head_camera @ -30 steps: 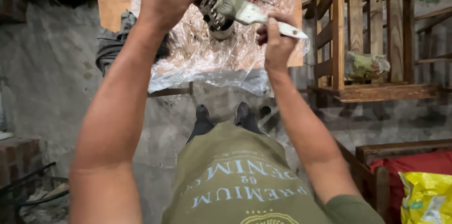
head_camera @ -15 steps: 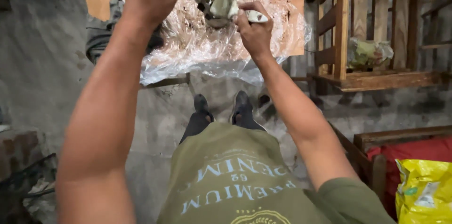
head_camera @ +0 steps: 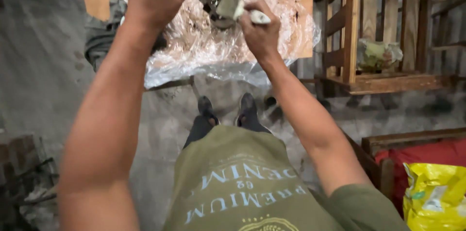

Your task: Cleaning a metal engine component with a brush and solvent

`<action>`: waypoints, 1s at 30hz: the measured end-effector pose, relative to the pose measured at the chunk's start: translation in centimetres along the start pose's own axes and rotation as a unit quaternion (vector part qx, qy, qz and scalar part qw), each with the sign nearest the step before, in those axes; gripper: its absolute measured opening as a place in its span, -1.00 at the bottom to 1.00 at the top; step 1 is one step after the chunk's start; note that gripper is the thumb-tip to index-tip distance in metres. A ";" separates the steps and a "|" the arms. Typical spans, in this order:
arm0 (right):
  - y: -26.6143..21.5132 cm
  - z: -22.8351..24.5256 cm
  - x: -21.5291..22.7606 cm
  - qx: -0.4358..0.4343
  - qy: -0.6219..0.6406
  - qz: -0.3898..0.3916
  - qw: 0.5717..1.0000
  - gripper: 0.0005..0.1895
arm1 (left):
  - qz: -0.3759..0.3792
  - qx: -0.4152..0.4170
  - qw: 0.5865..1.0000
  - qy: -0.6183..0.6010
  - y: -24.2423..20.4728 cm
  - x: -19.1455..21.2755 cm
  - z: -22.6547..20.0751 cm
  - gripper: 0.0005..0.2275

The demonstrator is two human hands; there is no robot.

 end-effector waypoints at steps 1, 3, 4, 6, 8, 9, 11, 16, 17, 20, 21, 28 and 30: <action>-0.5 -1.6 1.1 -0.054 0.063 -0.022 0.996 -0.95 | 0.007 0.014 1.000 -0.005 0.1 -0.1 -0.4 -0.82; -0.8 -4.1 1.8 -0.107 0.130 -0.040 0.985 -0.94 | 0.012 0.030 0.999 -0.005 0.3 0.0 -0.3 -0.83; -0.8 -5.8 1.8 -0.150 0.152 -0.061 0.975 -0.95 | -0.027 0.070 0.997 -0.003 0.3 0.6 0.9 -0.77; -3.0 -8.3 1.3 -0.212 0.162 -0.074 0.961 -0.92 | -0.059 0.129 0.990 -0.012 -1.5 0.3 2.1 -0.70; -2.0 -9.6 -1.6 -0.223 0.187 -0.050 0.955 -0.98 | -0.011 0.052 0.997 -0.062 -0.2 -0.3 0.4 -0.76; -1.7 -9.6 -2.6 -0.222 0.189 -0.053 0.955 -0.98 | -0.009 0.049 0.997 -0.061 -0.1 -0.2 0.4 -0.76; -1.6 -9.3 -5.4 -0.208 0.185 -0.004 0.961 -0.88 | 0.004 0.083 0.996 -0.033 -0.6 -0.3 1.1 -0.63; 0.7 -7.2 -5.9 -0.113 0.035 0.061 0.991 -0.96 | 0.011 0.041 0.999 -0.004 0.0 -0.1 -0.5 -0.81; 0.7 -6.2 -5.6 -0.055 -0.001 0.067 0.996 -0.97 | 0.002 0.044 0.999 0.019 -0.2 -0.3 -0.9 -0.86; 1.0 -6.2 -6.7 0.027 -0.063 0.096 0.993 -0.99 | -0.017 0.049 0.998 -0.020 -0.8 0.4 0.7 -0.70; 1.6 -6.4 -6.3 0.031 -0.063 0.096 0.993 -0.99 | -0.021 0.046 0.999 -0.019 -0.4 0.5 0.2 -0.70; 4.9 -5.8 -2.6 -0.282 0.021 0.148 0.948 -0.84 | 0.009 0.117 0.990 -0.080 0.0 -0.7 -0.2 -0.83; 5.5 -5.4 -2.2 -0.298 0.046 0.162 0.940 -0.82 | 0.018 0.111 0.991 -0.068 0.3 -0.7 -0.3 -0.87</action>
Point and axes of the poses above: each hand's wrist, its own y-axis towards the middle knuckle, its own x-axis out of the back of the hand, z = x × y, the point moved 9 cm from there along y, towards the middle knuckle, and after that the axes turned 6 degrees about -y, right-handed, at the moved point
